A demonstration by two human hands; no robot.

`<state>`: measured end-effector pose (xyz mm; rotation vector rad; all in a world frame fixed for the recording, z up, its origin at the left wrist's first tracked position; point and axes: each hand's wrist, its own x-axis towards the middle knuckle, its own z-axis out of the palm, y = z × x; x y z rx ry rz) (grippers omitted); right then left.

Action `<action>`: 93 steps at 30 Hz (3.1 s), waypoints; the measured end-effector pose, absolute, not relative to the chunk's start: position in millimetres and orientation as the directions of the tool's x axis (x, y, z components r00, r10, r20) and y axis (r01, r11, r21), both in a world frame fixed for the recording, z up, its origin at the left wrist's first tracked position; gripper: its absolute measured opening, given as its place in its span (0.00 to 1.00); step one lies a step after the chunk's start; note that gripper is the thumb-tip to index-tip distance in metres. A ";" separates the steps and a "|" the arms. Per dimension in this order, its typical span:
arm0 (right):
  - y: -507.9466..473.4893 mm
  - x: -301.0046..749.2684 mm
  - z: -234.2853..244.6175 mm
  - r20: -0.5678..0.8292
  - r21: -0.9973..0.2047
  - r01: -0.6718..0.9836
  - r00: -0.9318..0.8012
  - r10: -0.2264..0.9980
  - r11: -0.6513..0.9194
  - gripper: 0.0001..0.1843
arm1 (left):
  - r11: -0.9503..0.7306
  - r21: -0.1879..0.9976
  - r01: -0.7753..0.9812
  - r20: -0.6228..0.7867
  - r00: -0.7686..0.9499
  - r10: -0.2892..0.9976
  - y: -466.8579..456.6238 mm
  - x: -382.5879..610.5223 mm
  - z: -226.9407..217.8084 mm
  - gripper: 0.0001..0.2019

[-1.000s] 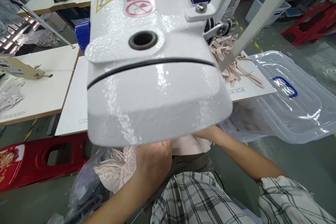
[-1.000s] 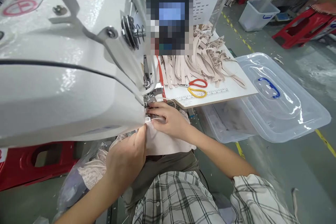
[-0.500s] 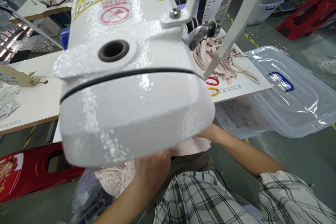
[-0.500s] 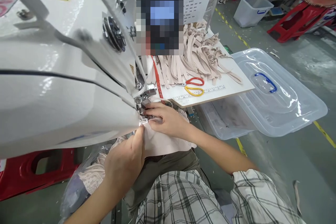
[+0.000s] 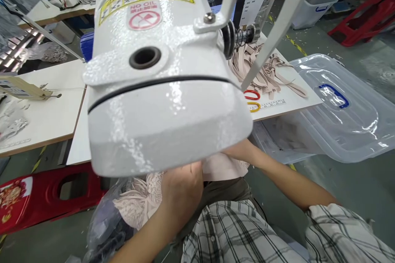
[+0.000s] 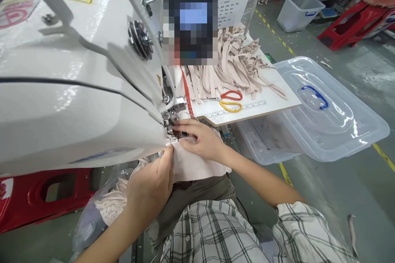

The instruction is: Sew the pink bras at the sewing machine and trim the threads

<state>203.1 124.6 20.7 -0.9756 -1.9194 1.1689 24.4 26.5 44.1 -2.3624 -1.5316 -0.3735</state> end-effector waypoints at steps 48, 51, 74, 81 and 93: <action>24.6 131.2 -71.6 0.058 -0.974 0.180 -0.399 0.915 0.140 0.09 | 0.335 0.891 0.306 -0.305 -0.142 0.942 -13.0 -15.6 -33.5 0.18; 22.2 144.0 -79.3 0.263 -0.873 0.253 -0.473 0.841 0.416 0.07 | 0.311 0.910 0.275 -0.267 -0.185 0.946 -11.9 -6.8 -38.8 0.18; 38.0 163.2 -71.4 0.369 -0.710 0.366 -0.534 0.761 0.602 0.11 | 0.255 0.848 0.465 -0.190 -0.183 0.965 -6.3 7.1 -27.1 0.18; 149.9 274.2 -50.5 0.341 -0.360 0.846 -0.274 0.899 0.394 0.25 | 0.194 0.774 0.603 -0.164 -0.104 0.981 -3.0 -5.9 -35.3 0.19; 155.0 319.1 -1.3 -0.058 -0.115 0.952 -0.291 0.955 0.283 0.16 | 0.464 0.886 0.029 -0.463 -0.017 0.886 1.6 2.9 -12.3 0.21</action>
